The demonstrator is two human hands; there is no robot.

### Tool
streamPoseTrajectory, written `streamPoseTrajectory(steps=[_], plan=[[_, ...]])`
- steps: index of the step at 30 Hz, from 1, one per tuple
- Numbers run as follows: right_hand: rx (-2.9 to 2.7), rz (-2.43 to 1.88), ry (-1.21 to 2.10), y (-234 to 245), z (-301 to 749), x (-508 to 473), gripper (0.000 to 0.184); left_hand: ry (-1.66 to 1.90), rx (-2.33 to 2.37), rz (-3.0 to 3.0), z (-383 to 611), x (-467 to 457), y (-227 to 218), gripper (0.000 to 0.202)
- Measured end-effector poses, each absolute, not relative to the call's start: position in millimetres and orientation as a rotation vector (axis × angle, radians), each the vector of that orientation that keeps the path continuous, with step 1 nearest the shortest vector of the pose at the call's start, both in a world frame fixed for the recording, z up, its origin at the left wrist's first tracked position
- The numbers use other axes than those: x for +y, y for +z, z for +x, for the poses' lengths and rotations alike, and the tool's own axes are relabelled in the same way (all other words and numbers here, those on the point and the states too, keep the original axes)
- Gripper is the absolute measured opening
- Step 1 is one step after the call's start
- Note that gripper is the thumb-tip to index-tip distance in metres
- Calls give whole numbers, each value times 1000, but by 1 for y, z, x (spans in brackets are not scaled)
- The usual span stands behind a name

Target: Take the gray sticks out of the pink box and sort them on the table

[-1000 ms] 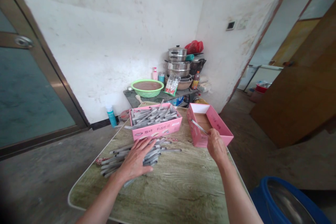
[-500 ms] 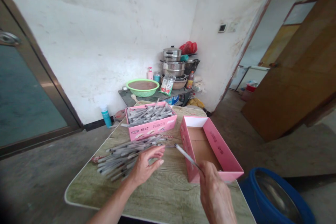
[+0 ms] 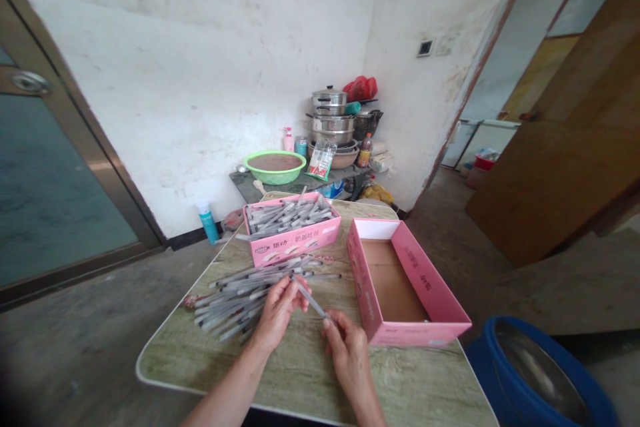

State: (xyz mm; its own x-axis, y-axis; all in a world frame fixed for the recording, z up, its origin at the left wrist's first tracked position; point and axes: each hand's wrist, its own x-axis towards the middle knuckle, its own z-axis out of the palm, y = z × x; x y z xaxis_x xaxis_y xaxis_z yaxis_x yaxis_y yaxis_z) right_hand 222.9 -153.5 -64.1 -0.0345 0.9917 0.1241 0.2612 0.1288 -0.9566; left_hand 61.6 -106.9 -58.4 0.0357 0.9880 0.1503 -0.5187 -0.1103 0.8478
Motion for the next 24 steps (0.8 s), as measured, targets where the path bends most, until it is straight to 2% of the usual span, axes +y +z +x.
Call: streamPoseTrajectory(steps=[3, 8, 24], plan=[[-1303, -1242, 1155, -71, 224, -152, 40, 1497, 697, 930, 61, -105, -57, 33], [-1081, -1119, 1263, -75, 222, -155, 36, 1517, 719, 952, 60, -105, -60, 33], [-961, -1040, 1213, -73, 209, -166, 33, 1554, 798, 841, 57, -105, -67, 35]])
